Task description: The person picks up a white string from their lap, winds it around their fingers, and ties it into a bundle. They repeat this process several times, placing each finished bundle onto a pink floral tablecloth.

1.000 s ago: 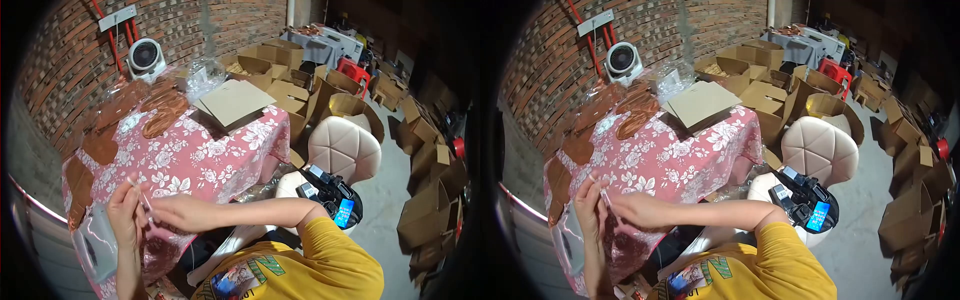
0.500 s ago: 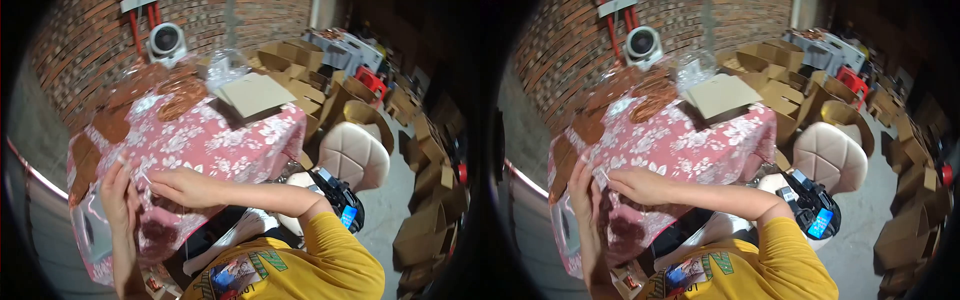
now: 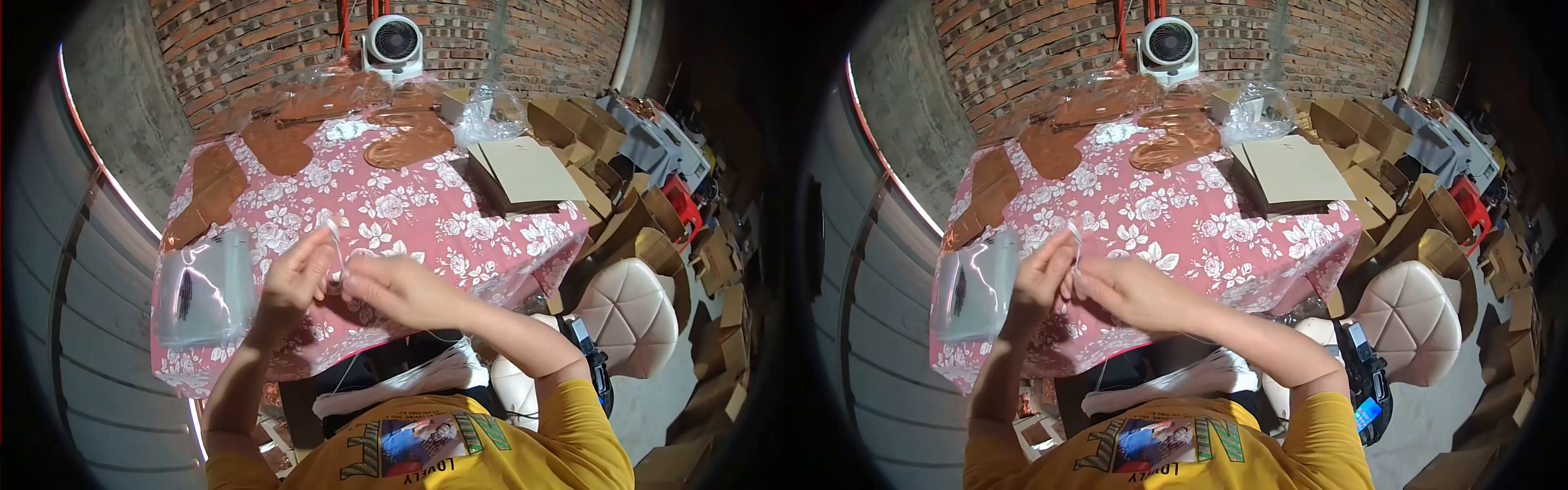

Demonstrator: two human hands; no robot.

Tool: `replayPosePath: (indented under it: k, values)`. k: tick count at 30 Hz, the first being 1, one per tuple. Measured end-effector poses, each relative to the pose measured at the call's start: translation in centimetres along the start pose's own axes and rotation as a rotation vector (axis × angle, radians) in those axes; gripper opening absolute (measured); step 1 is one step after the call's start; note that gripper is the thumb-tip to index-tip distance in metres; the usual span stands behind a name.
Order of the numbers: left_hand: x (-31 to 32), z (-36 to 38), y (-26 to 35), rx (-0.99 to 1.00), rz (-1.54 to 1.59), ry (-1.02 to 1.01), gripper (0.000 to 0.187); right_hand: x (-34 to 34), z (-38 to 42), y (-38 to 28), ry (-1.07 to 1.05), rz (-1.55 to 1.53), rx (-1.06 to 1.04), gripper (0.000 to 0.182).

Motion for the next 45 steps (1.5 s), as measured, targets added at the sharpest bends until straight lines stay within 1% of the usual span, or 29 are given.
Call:
replayPosePath:
  k: [1,2,5,7,8,10,11,13,14,16,17,18,19,20,22,24,25,27,29,31,32,34,35,37,38,40,41,43,45]
  values:
    - [-0.2,0.3,-0.8,-0.065,-0.124,-0.077,0.038,-0.9,-0.3,-0.3,0.03,-0.065,-0.023,0.025]
    - [0.1,0.6,-2.2,-0.31,-0.107,-0.241,0.043,-1.8,-0.8,1.3,0.007,-0.15,0.064,0.022]
    - [0.8,0.9,0.9,-0.002,0.311,-0.359,0.051,-2.1,-0.8,3.3,0.023,0.057,0.128,0.023]
    - [-0.1,0.1,2.0,0.157,0.214,-0.015,0.053,0.1,-0.1,2.3,-0.039,0.096,0.12,0.023]
    - [-0.5,-0.3,1.4,0.16,-0.021,-0.06,0.054,0.3,-0.3,0.5,-0.122,0.12,0.062,0.024]
    - [-0.1,-0.2,-1.3,-0.063,-0.221,-0.326,0.06,-2.3,-0.8,0.7,0.046,0.066,0.012,0.024]
    - [1.3,0.2,0.2,-0.034,-0.04,-0.416,0.064,-3.8,-0.9,1.0,0.097,0.024,0.181,0.025]
    - [1.0,0.6,1.7,-0.02,0.25,-0.444,0.067,-3.3,-0.9,2.5,0.062,0.037,0.137,0.025]
    - [0.0,0.3,2.1,0.011,0.339,-0.216,0.07,-2.5,-0.7,2.7,0.059,0.071,0.096,0.026]
    - [-1.2,-1.7,1.0,0.057,-0.024,-0.125,0.073,-1.2,-0.7,-0.4,-0.151,0.09,0.09,0.027]
    - [-1.1,-1.9,0.4,0.035,-0.2,-0.218,0.074,-2.4,-1.0,-0.6,-0.065,0.018,0.133,0.028]
    - [-0.2,-1.5,0.4,-0.021,-0.087,-0.34,0.074,-3.7,-1.1,-0.1,0.026,-0.06,0.181,0.029]
    - [0.8,-1.0,1.1,-0.073,0.024,-0.461,0.075,-5.9,-1.5,0.5,0.088,0.11,0.182,0.03]
    - [0.9,-0.7,2.7,0.031,0.1,-0.444,0.079,-6.6,-1.6,1.7,0.13,0.173,0.047,0.029]
    - [0.7,-1.0,4.1,0.175,0.358,-0.072,0.081,-3.9,-0.8,2.3,0.079,0.09,0.078,0.026]
    - [-0.6,-2.0,1.7,0.07,0.01,-0.157,0.08,-2.3,-0.7,-0.9,-0.101,0.163,0.039,0.021]
    - [-1.0,-2.3,0.4,0.017,-0.248,-0.223,0.079,-3.4,-1.0,-0.5,-0.022,0.105,0.027,0.021]
    - [0.5,-1.4,1.3,-0.011,0.083,-0.415,0.081,-6.6,-1.7,-0.1,0.124,0.145,-0.011,0.021]
    - [0.4,-0.7,2.1,0.012,0.42,-0.479,0.079,-5.3,-1.2,1.9,0.063,0.213,0.048,0.021]
    - [-0.7,-2.1,2.4,0.095,0.192,-0.027,0.079,-2.3,-0.3,0.6,-0.033,0.256,0.03,0.021]
    - [-1.6,-2.4,0.1,-0.008,-0.048,-0.183,0.081,-2.3,-0.5,-0.9,-0.071,0.233,0.011,0.021]
    - [0.0,-1.7,-1.8,-0.113,0.067,-0.547,0.084,-4.7,-1.1,0.1,0.056,0.107,0.047,0.022]
    - [1.3,-0.8,0.2,-0.058,0.242,-0.549,0.086,-5.7,-1.5,1.4,0.096,0.169,0.043,0.022]
    - [1.2,-0.8,2.1,0.041,0.454,-0.313,0.086,-3.9,-1.1,2.9,0.023,0.146,0.133,0.023]
    - [0.8,-1.0,2.3,0.053,0.304,-0.193,0.085,-2.6,-0.5,2.2,-0.012,0.259,0.087,0.023]
    - [-0.6,-1.7,-1.1,-0.059,-0.111,-0.281,0.083,-2.1,-0.5,-0.4,-0.057,0.187,-0.009,0.023]
    - [0.3,-1.4,-0.7,-0.056,-0.185,-0.358,0.081,-3.2,-0.8,-0.3,0.03,0.227,-0.072,0.022]
    - [1.8,-0.7,-1.1,-0.048,0.201,-0.483,0.081,-5.5,-1.5,1.8,0.058,0.211,0.075,0.021]
    - [2.0,-0.3,0.7,-0.018,0.435,-0.364,0.083,-4.2,-1.0,4.3,0.041,0.199,0.121,0.024]
Point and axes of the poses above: each hand's wrist, its own z-axis away from the middle knuckle, its own x-axis out of the palm, y = z × x, the point moved 7 cm from there along -z, towards the middle knuckle, and after that the axes turned 10 degrees about -y, right-handed, at the moved point
